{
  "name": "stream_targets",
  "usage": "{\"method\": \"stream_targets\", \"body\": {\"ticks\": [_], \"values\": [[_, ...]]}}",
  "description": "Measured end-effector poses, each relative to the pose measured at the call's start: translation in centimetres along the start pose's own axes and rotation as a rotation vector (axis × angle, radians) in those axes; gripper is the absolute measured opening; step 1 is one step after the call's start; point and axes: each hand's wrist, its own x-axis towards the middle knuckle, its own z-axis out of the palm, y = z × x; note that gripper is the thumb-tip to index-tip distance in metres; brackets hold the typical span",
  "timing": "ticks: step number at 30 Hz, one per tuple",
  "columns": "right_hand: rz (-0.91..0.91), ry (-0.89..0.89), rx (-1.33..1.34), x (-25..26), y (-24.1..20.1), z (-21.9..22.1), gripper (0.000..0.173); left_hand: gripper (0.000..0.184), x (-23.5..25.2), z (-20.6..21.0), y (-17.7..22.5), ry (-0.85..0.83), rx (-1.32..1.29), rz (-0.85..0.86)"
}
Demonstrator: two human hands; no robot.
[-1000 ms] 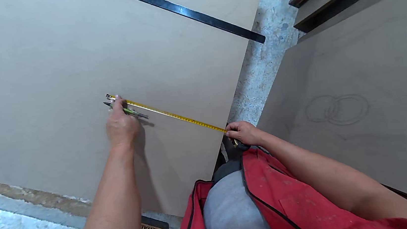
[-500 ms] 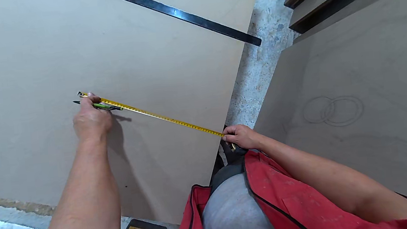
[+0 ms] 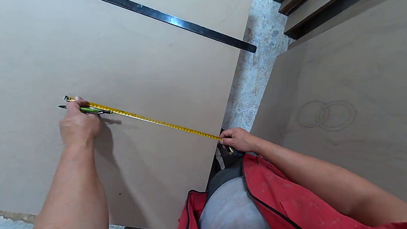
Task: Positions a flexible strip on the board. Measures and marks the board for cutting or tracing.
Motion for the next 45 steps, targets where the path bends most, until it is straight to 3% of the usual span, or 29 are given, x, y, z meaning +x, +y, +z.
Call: {"method": "stream_targets", "body": {"ticks": [21,24,27,29,30,31,32,33,34,35,39,45], "values": [[0.036,0.024,-0.023,0.2,-0.4,0.4,0.024,0.041,0.1,-0.2,-0.5,0.045,-0.059,-0.008],[0.016,0.063,-0.031,-0.1,-0.9,0.7,0.024,0.044,0.5,-0.8,-1.5,0.164,-0.237,-0.005],[0.015,0.064,-0.037,-0.4,-1.1,0.7,0.026,0.052,2.5,0.0,-4.8,0.374,-0.668,-0.014],[0.024,0.05,-0.03,-0.3,-1.0,0.7,0.027,0.054,3.3,-0.1,-5.9,0.404,-0.901,-0.081],[0.03,0.05,-0.029,-0.3,-1.1,0.7,0.027,0.051,2.7,-1.1,-4.5,0.413,-0.937,-0.194],[0.039,0.048,-0.029,-0.3,-1.2,0.8,0.026,0.045,2.4,-2.6,-0.8,0.455,-0.956,-0.512],[0.054,0.047,-0.028,-0.3,-1.4,0.8,0.026,0.041,2.8,-3.2,0.5,0.474,-0.97,-0.658],[0.072,0.045,-0.031,-0.4,-1.5,0.8,0.027,0.038,3.4,-2.5,-1.4,0.46,-1.018,-0.549],[0.081,0.048,-0.035,-0.4,-1.6,0.9,0.027,0.037,4.8,-0.9,-6.8,0.375,-1.09,-0.184],[0.086,0.054,-0.036,-0.4,-1.6,1.0,0.027,0.033,6.8,0.2,-9.6,0.348,-1.174,-0.098],[0.084,0.065,-0.058,-0.6,-2.2,1.1,0.027,0.012,9.6,0.5,-10.7,0.301,-1.182,-0.261],[0.096,0.03,-0.095,-0.4,-1.9,0.7,0.028,0.02,7.6,-1.1,-5.9,0.26,-1.092,-0.256]]}}
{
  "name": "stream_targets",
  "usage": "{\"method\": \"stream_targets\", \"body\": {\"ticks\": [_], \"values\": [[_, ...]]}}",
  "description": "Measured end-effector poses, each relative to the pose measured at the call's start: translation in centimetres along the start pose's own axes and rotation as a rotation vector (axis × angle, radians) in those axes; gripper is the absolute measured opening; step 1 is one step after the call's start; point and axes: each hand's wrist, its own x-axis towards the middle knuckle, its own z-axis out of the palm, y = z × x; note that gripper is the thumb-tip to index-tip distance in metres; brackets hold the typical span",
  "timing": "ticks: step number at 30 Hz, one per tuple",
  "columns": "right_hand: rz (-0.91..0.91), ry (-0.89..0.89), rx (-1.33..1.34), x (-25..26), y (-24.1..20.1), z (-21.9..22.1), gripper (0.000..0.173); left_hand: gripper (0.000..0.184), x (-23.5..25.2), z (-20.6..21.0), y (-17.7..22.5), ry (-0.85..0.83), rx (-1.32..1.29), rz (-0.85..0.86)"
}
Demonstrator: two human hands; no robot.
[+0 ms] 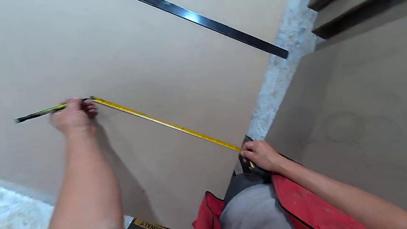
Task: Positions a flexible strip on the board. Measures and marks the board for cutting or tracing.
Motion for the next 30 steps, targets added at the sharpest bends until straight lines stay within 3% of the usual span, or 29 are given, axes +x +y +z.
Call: {"method": "stream_targets", "body": {"ticks": [9,17,25,30], "values": [[0.043,-0.017,-0.004,0.9,0.4,0.0,0.027,0.02,0.6,0.1,0.8,0.017,0.135,-0.059],[0.051,-0.055,0.012,1.2,0.6,-0.7,0.026,0.03,2.1,1.3,1.4,0.007,0.459,-0.09],[0.082,-0.011,0.073,3.5,0.9,-6.9,0.023,0.03,4.5,9.1,4.7,-0.057,0.499,-0.043],[0.075,-0.039,0.117,3.5,1.2,-6.7,0.022,0.036,4.7,11.2,6.2,-0.033,0.641,-0.099]]}}
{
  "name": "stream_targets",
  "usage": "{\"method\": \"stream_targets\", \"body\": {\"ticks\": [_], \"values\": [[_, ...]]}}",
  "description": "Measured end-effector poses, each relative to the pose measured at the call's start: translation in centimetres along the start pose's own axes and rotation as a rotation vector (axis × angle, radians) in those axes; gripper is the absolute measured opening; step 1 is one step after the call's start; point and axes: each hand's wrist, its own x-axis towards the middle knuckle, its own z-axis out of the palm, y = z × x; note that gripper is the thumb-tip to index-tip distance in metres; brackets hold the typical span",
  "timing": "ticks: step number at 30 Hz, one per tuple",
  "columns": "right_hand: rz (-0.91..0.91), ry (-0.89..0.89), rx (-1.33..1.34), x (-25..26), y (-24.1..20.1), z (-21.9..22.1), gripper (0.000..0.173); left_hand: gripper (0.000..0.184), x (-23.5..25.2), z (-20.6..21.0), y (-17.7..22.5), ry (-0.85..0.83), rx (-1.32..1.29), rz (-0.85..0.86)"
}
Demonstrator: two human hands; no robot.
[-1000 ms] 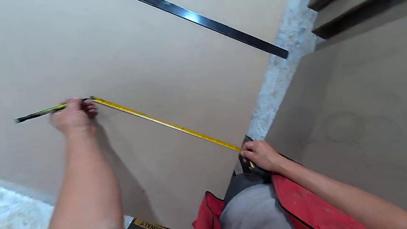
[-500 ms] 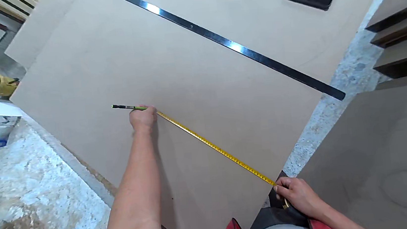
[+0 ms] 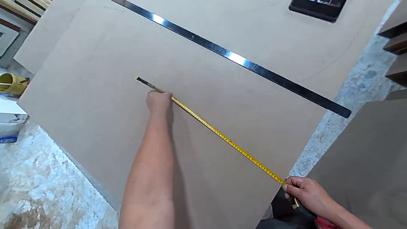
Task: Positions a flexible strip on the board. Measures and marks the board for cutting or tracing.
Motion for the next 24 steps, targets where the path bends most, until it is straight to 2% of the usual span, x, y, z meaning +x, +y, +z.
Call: {"method": "stream_targets", "body": {"ticks": [4,12,17,20,24], "values": [[-0.014,-0.028,-0.008,-1.1,0.3,3.9,0.024,0.035,-1.0,-2.6,-4.3,-0.003,0.008,-0.026],[-0.07,-0.178,-0.103,-4.2,1.3,13.7,0.028,0.035,-5.9,-9.1,-19.2,0.07,-0.189,-0.122],[-0.143,-0.166,-0.118,-6.1,0.5,13.6,0.029,0.046,-13.1,-10.0,-26.5,0.19,-0.514,-0.066],[-0.19,-0.107,-0.114,-7.6,-0.1,12.5,0.033,0.04,-18.9,-8.4,-28.6,0.209,-0.603,0.073],[-0.241,-0.018,-0.103,-8.5,-0.8,10.6,0.039,0.041,-25.0,-4.9,-29.6,0.104,-0.587,0.261]]}}
